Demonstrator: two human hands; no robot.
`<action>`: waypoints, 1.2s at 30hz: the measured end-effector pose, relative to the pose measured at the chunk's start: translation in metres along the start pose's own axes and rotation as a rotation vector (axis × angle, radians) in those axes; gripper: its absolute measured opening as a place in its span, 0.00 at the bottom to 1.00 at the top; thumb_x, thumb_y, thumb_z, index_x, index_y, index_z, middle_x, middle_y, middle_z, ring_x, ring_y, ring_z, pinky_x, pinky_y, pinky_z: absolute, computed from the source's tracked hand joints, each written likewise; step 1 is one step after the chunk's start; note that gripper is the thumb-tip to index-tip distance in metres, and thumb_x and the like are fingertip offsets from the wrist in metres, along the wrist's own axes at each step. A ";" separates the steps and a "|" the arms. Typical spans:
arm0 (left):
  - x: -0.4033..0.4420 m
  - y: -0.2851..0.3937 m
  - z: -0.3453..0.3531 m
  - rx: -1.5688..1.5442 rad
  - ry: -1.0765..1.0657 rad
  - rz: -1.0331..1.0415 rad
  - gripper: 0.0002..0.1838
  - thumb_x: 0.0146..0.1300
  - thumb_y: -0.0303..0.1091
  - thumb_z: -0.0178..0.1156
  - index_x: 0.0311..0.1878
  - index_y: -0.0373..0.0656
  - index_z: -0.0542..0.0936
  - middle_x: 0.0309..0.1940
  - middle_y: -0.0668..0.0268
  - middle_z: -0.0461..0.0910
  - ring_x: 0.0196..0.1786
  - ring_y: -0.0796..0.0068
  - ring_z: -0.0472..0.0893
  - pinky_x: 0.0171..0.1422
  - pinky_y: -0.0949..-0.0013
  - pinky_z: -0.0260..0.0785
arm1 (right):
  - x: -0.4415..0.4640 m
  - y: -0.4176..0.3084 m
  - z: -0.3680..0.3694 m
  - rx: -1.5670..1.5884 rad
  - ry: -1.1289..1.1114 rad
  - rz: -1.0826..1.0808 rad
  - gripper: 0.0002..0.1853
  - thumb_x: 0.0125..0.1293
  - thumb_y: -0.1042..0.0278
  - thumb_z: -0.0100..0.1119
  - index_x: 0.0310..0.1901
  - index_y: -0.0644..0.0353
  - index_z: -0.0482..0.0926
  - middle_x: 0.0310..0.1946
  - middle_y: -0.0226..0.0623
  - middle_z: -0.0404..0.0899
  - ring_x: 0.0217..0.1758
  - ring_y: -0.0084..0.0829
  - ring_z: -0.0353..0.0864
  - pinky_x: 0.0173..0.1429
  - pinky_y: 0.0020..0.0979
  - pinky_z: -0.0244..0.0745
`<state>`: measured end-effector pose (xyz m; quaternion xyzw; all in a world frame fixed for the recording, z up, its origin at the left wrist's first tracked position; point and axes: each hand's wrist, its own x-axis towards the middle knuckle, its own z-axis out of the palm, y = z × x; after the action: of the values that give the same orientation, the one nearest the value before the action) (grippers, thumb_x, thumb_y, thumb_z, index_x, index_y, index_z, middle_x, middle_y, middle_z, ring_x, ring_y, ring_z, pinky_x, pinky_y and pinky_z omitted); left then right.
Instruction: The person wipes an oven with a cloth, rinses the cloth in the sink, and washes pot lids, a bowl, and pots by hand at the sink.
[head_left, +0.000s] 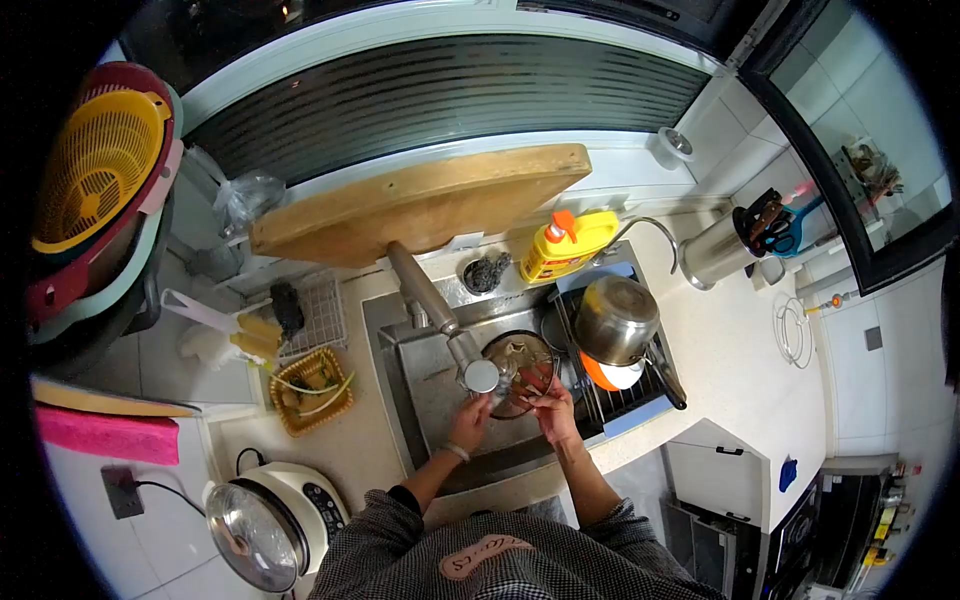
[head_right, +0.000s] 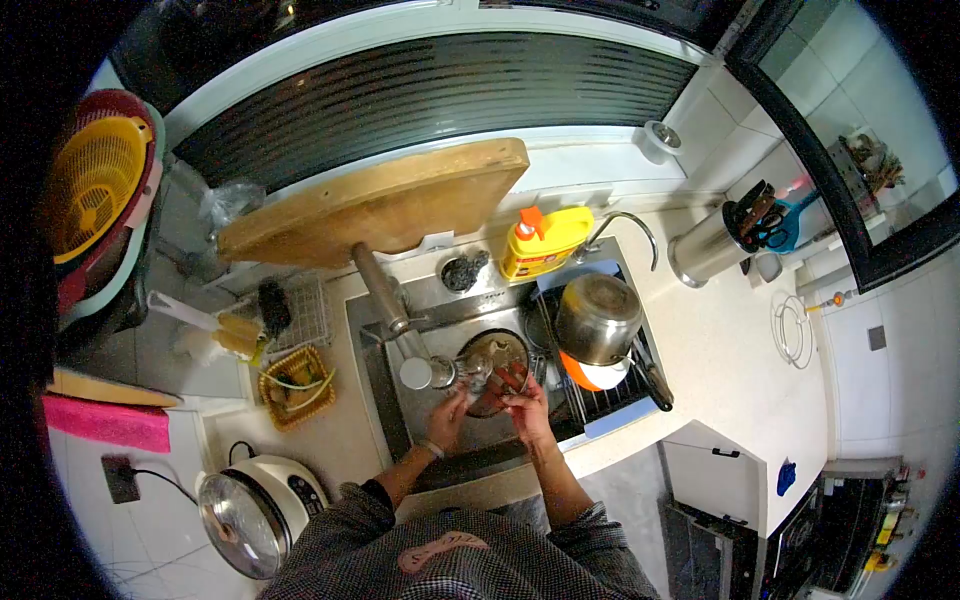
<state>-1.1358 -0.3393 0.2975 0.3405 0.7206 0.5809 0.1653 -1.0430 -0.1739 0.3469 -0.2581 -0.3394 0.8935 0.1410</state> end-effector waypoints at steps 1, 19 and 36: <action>0.000 -0.009 -0.006 0.106 -0.035 -0.237 0.16 0.66 0.32 0.53 0.54 0.38 0.77 0.51 0.51 0.78 0.54 0.53 0.77 0.56 0.58 0.69 | -0.001 0.000 0.003 0.054 -0.022 0.001 0.37 0.50 0.90 0.49 0.66 0.60 0.63 0.60 0.46 0.71 0.61 0.42 0.74 0.60 0.41 0.75; 0.023 0.023 -0.018 0.071 -0.337 0.130 0.14 0.63 0.28 0.59 0.52 0.43 0.81 0.64 0.62 0.71 0.63 0.64 0.74 0.63 0.63 0.69 | 0.008 0.028 -0.025 -0.057 0.034 0.069 0.23 0.51 0.87 0.54 0.50 0.59 0.75 0.36 0.31 0.79 0.35 0.25 0.80 0.28 0.22 0.71; 0.058 0.042 -0.119 0.366 0.106 -0.071 0.16 0.62 0.36 0.59 0.52 0.43 0.78 0.43 0.51 0.79 0.50 0.48 0.78 0.52 0.56 0.69 | 0.031 0.057 0.060 -1.295 0.152 -0.543 0.09 0.47 0.75 0.64 0.33 0.64 0.81 0.30 0.47 0.76 0.38 0.50 0.78 0.43 0.41 0.73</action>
<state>-1.2400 -0.3814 0.3787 0.3083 0.8334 0.4512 0.0826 -1.1063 -0.2344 0.3345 -0.2580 -0.8445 0.4245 0.2002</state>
